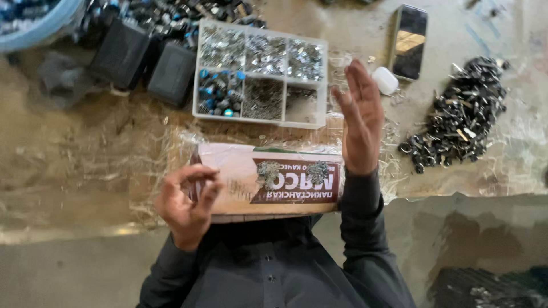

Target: The person sits at a workbench assembling small electrical connector components by hand. They repeatedly pick small metal and blue plastic parts from a compartment organizer box, fit them together in their hands, and set finished connectors aside, working through the pile one piece at a time.

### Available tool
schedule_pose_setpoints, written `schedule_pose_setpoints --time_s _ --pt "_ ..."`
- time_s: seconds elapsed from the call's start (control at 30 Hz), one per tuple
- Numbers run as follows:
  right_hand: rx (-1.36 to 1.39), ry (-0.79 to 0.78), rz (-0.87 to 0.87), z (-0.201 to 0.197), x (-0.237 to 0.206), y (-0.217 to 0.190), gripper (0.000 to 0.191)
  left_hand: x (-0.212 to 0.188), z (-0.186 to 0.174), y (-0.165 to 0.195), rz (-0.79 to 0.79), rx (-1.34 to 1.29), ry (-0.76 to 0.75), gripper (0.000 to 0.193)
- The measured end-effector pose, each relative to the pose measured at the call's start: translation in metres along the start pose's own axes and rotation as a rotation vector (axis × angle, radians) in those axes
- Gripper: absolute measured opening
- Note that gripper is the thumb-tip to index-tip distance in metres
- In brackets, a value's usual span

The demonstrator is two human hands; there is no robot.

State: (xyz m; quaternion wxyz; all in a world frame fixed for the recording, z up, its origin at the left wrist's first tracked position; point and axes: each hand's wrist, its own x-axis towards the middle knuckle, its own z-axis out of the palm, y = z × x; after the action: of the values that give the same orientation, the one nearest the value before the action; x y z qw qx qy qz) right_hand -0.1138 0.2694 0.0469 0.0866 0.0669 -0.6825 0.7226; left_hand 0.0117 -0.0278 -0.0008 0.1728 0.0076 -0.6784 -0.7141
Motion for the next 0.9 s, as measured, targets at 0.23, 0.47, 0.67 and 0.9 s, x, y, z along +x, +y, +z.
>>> schedule_pose_setpoints --time_s 0.23,0.47,0.67,0.9 --pt "0.341 0.014 0.161 -0.02 -0.05 0.007 0.042 0.011 -0.025 0.008 0.074 0.562 0.082 0.047" --pt "0.699 0.048 0.311 -0.043 -0.089 0.029 0.022 0.023 -0.031 0.001 0.183 0.821 -0.26 0.074" --pt "0.705 0.129 0.311 -0.041 -0.098 0.036 0.019 0.034 -0.024 -0.005 0.062 0.766 -0.174 0.053" --pt "0.674 0.174 0.293 -0.03 -0.077 0.025 0.017 0.085 -0.01 0.019 0.284 0.761 -0.198 0.033"
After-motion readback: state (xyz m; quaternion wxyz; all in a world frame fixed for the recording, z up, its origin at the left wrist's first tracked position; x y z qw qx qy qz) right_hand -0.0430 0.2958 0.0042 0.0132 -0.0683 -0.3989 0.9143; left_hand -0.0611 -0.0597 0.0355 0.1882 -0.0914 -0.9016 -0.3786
